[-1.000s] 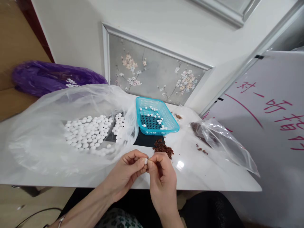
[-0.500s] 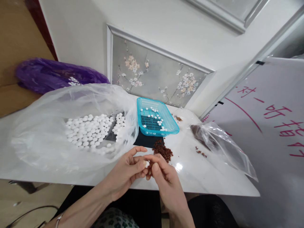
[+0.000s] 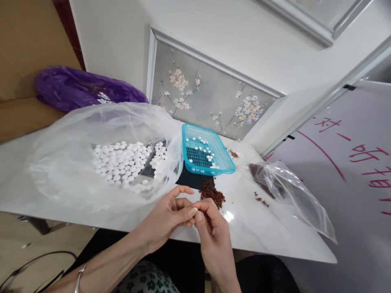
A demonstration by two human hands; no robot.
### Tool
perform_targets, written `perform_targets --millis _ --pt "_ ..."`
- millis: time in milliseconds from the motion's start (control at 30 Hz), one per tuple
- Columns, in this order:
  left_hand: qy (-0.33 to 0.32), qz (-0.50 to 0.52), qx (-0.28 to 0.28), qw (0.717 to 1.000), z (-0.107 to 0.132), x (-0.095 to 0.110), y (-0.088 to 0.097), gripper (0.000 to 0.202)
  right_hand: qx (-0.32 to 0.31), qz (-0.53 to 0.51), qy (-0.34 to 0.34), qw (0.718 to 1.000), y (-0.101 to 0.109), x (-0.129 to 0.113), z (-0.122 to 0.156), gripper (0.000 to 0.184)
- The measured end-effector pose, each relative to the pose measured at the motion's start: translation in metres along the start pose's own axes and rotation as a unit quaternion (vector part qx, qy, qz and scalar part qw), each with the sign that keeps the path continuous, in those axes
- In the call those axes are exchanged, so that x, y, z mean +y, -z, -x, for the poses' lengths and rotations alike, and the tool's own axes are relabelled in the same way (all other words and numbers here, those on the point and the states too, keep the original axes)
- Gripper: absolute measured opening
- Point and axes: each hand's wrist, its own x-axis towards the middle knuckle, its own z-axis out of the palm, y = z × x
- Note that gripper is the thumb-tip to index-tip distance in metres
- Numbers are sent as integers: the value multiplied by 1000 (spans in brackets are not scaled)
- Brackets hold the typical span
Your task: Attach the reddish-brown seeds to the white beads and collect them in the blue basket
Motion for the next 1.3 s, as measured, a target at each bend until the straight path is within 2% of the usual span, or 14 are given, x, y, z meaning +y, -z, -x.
perform_targets --millis 167,333,433,633,767,933,1300 --pt "-16 -22 9 1000 -1 0 -3 31 26 36 13 999 -4 4 3 17" --pt "-20 -33 13 999 0 -1 -4 31 46 18 18 999 -7 6 4 19" --pt "-20 -30 15 999 0 -1 -3 29 46 -26 0 999 -7 8 3 18" --pt "-7 28 1 1000 1 -2 -1 22 -4 -144 -32 989 -5 14 6 23" --pt "-10 38 -13 999 2 -3 0 23 -14 -143 -30 989 -1 15 8 25" --pt "-9 36 -8 999 2 -3 0 27 -11 -139 -6 990 0 14 7 23" --pt "-8 17 0 1000 2 -1 0 34 -5 -123 -8 992 1 16 6 26"
